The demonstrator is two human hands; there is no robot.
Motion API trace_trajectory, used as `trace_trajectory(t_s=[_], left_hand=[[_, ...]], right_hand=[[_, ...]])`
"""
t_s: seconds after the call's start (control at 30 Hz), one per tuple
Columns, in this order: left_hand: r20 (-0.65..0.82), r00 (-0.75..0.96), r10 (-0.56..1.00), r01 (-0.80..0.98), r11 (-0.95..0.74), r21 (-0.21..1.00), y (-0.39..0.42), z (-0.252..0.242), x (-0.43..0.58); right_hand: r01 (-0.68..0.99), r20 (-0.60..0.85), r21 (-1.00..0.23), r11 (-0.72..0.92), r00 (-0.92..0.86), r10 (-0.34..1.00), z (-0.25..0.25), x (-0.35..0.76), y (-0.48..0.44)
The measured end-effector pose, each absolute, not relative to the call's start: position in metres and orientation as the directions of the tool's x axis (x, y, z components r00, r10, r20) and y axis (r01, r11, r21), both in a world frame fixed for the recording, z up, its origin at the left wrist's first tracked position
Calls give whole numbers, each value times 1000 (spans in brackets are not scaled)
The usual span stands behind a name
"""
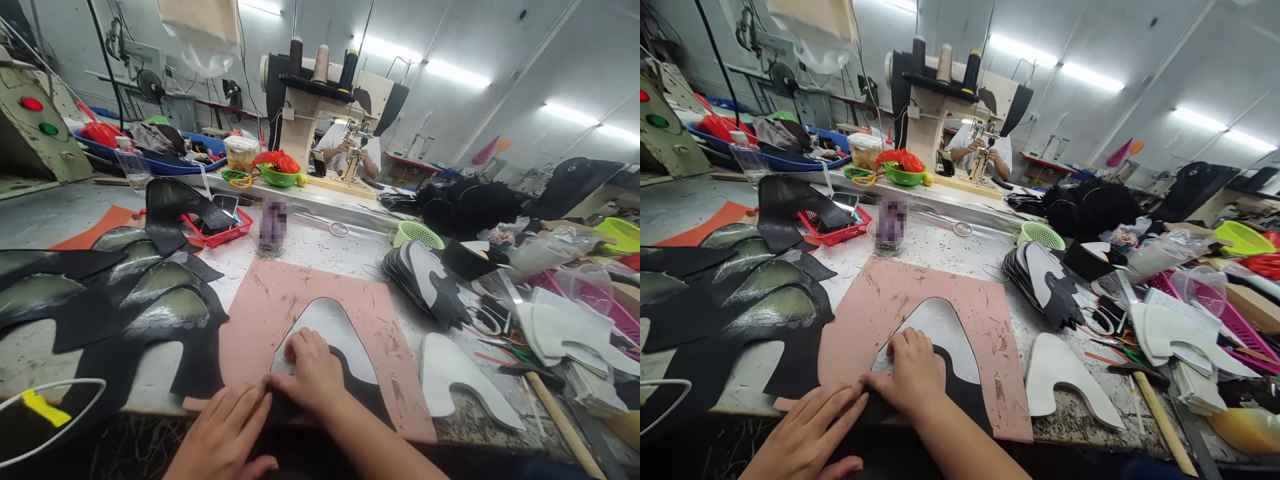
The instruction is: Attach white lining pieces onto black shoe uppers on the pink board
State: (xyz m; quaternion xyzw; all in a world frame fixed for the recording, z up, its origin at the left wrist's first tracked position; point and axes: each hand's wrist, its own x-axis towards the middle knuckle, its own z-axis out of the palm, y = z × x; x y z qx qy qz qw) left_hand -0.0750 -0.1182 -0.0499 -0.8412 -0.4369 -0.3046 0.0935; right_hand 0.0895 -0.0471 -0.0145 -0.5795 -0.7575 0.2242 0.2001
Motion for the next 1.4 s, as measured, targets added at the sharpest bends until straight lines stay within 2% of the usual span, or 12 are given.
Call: trace_trajectory(t_s=[0.1,0.3,0.5,0.63,0.8,0.93,1.03,1.13,1.23,1.4], left_hand=[[580,441,685,791,-602,110,-118,-54,-76],[549,454,702,783,-608,130,-117,-51,-77],[547,466,696,768,-625,142,-116,-44,-76],[547,474,690,760,-635,142,-115,-44,-76],[556,477,681,761,-637,127,-113,-43,-74],[531,534,658,741,-667,83,-107,-37,-72],[468,583,664,734,-677,46,-102,-36,-70],[434,586,684,751,-660,26,-102,-38,-70],[412,605,681,742,-671,20,-99,-32,-71],[209,700,683,693,-720,36,-60,-6,-48]], right_hand=[[826,-34,-520,218,-276,961,-11,89,-40],[763,-82,-621,179,-290,954,-6,97,-21],[820,-69,-536,202,-281,957,-8,94,-25],[749,-118,-638,178,-324,939,-6,97,-23],[776,-120,-594,212,-346,930,-2,98,-26],[723,-168,-671,165,-365,916,2,100,-27],[676,-152,-723,142,-356,922,3,99,-28],[438,-180,-896,-77,-200,963,-2,102,-20],[108,-290,-950,-292,28,956,-7,121,1],[-167,-312,-947,-273,290,905,-11,157,33]])
